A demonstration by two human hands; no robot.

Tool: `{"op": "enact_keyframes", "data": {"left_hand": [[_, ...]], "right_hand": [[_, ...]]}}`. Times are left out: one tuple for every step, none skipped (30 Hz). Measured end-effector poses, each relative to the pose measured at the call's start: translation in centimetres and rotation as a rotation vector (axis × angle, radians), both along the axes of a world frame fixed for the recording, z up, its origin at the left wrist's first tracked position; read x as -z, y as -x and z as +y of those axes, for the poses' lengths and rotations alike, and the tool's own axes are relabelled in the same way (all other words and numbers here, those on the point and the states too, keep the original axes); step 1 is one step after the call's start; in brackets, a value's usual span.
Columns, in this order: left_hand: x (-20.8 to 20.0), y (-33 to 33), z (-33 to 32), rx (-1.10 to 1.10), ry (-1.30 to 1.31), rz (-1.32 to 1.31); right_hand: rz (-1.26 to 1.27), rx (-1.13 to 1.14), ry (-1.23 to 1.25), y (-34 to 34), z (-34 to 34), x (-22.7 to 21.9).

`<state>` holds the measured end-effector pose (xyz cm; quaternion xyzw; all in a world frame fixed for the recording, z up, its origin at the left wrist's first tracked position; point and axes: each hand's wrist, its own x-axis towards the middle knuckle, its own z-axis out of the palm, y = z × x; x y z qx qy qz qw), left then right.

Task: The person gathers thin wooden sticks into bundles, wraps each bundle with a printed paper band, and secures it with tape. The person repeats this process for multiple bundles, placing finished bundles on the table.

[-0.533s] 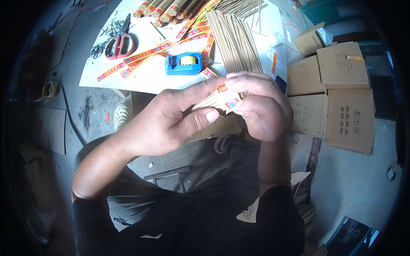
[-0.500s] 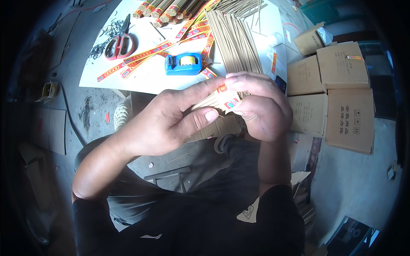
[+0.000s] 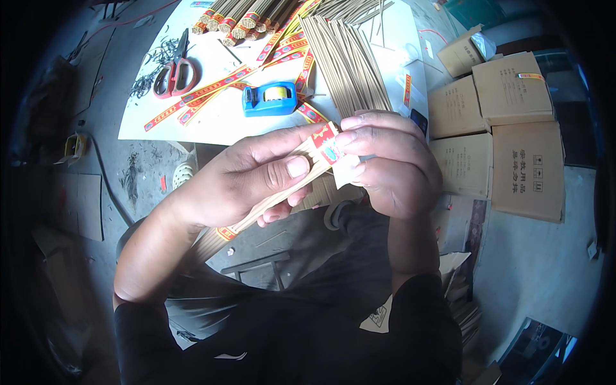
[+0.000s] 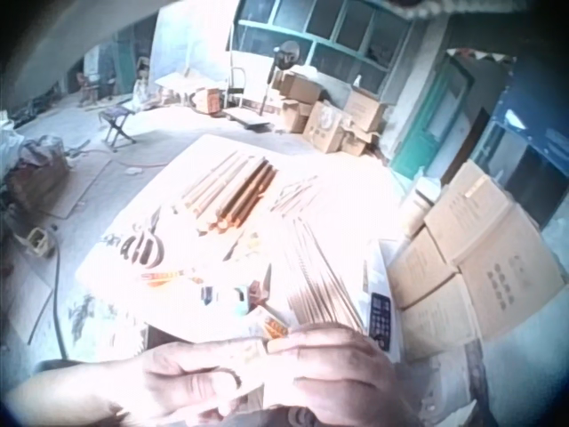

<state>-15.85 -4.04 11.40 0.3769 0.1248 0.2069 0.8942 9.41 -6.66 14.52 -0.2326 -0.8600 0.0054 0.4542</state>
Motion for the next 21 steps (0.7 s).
{"op": "enact_keyframes", "data": {"left_hand": [[-0.1, 0.0, 0.2, 0.026, 0.013, -0.003], [-0.1, 0.0, 0.2, 0.052, 0.027, -0.007], [-0.2, -0.1, 0.2, 0.055, 0.042, -0.001], [-0.4, -0.3, 0.1, 0.058, 0.058, 0.004], [-0.5, -0.2, 0.1, 0.057, 0.074, 0.012], [-0.4, -0.1, 0.1, 0.080, 0.089, 0.011], [-0.1, 0.1, 0.2, 0.103, 0.104, 0.009], [0.0, 0.2, 0.2, 0.126, 0.120, 0.010], [-0.1, 0.2, 0.2, 0.131, 0.135, 0.017], [-0.2, 0.3, 0.2, 0.136, 0.149, 0.024], [-0.1, 0.3, 0.1, 0.142, 0.163, 0.025], [0.0, 0.3, 0.0, 0.132, 0.166, 0.005], [0.1, 0.2, -0.1, 0.122, 0.169, -0.015], [0.1, 0.1, -0.2, 0.113, 0.166, -0.027], [0.2, 0.1, -0.2, 0.104, 0.164, -0.039], [0.2, 0.1, -0.2, 0.095, 0.157, -0.044], [0.3, 0.1, -0.2, 0.092, 0.150, -0.051], [0.2, 0.0, -0.2, 0.085, 0.107, -0.018], [0.0, -0.1, -0.1, 0.077, 0.064, 0.016], [-0.2, -0.1, -0.1, 0.066, 0.021, 0.053], [-0.2, -0.1, -0.2, 0.051, -0.002, 0.072]], "right_hand": [[0.003, -0.006, -0.006, 0.0, 0.0, 0.0], [0.006, -0.012, -0.011, 0.0, -0.1, 0.0], [-0.001, -0.009, -0.015, 0.0, -0.1, 0.0], [-0.008, -0.005, -0.018, 0.0, -0.2, 0.1], [-0.010, 0.006, -0.009, 0.2, -0.3, 0.0], [-0.013, 0.019, 0.000, 0.3, -0.4, 0.0], [-0.014, 0.044, 0.021, 0.6, -0.7, -0.1], [-0.014, 0.070, 0.043, 0.8, -1.0, -0.3], [-0.022, 0.075, 0.054, 0.8, -1.2, -0.4], [-0.030, 0.080, 0.065, 0.6, -1.4, -0.5], [-0.044, 0.087, 0.075, 0.6, -1.5, -0.6], [-0.044, 0.090, 0.076, 0.7, -1.5, -0.6], [-0.043, 0.094, 0.078, 0.7, -1.6, -0.6], [-0.041, 0.097, 0.079, 0.7, -1.6, -0.7], [-0.035, 0.097, 0.080, 0.8, -1.5, -0.7], [-0.029, 0.097, 0.082, 0.9, -1.4, -0.7], [-0.025, 0.103, 0.084, 1.0, -1.4, -0.7], [-0.021, 0.101, 0.082, 1.1, -1.2, -0.6], [-0.017, 0.100, 0.080, 1.1, -1.0, -0.4], [-0.009, 0.095, 0.078, 1.1, -0.7, -0.2], [-0.034, 0.093, 0.061, 1.0, -0.5, 0.0]]}}
